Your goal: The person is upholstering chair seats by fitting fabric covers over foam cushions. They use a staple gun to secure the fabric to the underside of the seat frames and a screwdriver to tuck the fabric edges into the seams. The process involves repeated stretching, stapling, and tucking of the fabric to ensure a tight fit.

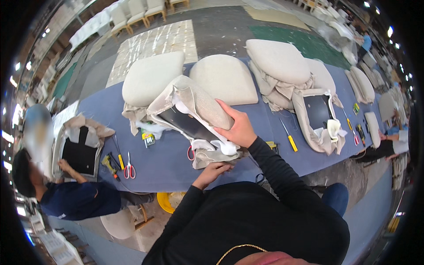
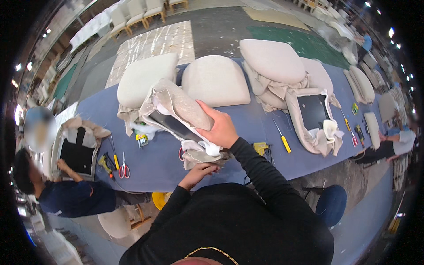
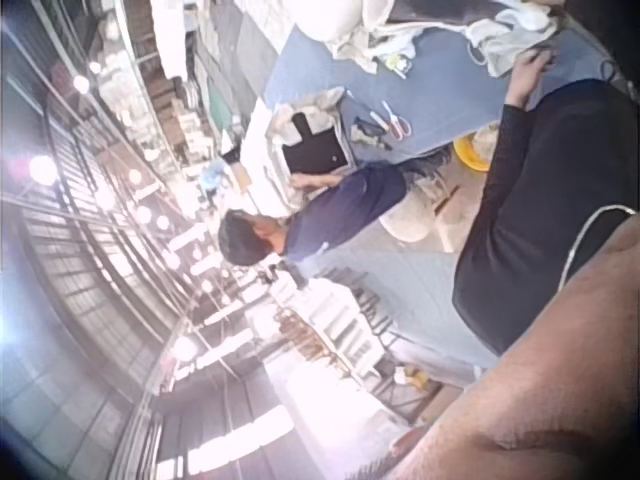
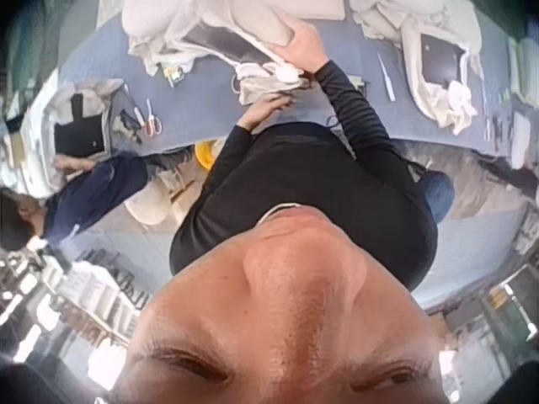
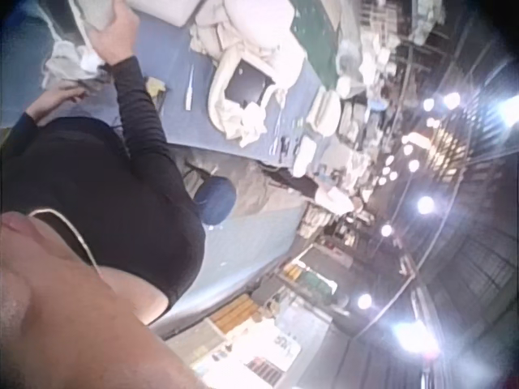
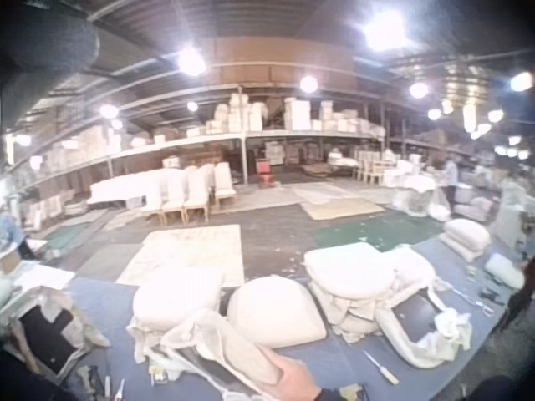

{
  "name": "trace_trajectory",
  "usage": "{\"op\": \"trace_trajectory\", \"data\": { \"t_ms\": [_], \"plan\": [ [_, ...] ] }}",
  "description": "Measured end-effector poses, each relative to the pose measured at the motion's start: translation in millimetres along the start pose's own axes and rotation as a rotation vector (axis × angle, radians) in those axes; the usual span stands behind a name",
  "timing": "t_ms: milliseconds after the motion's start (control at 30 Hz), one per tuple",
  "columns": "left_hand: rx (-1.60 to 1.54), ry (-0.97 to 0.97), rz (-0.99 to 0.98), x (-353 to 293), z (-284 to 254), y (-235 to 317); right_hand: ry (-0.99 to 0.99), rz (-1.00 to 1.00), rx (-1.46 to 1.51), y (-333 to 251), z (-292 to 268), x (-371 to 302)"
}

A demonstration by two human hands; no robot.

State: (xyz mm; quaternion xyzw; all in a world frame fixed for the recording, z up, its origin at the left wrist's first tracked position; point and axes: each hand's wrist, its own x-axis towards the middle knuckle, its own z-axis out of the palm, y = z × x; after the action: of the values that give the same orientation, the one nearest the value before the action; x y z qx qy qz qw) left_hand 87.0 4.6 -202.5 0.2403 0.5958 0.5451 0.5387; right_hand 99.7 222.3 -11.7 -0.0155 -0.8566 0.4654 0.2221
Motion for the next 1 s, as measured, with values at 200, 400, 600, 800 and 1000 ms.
{"op": "trace_trajectory", "data": {
  "t_ms": [200,400,600,800,1000],
  "plan": [
    [1.133,0.429,-0.260,2.3,-59.5,-87.0,-0.004,-0.063,-0.011,-20.5,-79.7,-26.5],
    [1.319,0.578,-0.134,17.5,-80.4,-93.5,-0.161,0.119,-0.113,5.9,-124.9,-40.0],
    [1.192,0.659,-0.335,-11.5,-112.3,-105.4,0.221,-0.091,-0.150,13.8,-89.2,-5.0],
    [0.909,0.416,0.098,-24.3,-58.9,68.1,0.249,0.126,0.234,-0.8,-83.8,1.8],
    [0.584,0.988,1.133,-16.3,31.4,226.5,0.093,0.016,0.092,-41.4,-59.4,21.0]
  ]
}}
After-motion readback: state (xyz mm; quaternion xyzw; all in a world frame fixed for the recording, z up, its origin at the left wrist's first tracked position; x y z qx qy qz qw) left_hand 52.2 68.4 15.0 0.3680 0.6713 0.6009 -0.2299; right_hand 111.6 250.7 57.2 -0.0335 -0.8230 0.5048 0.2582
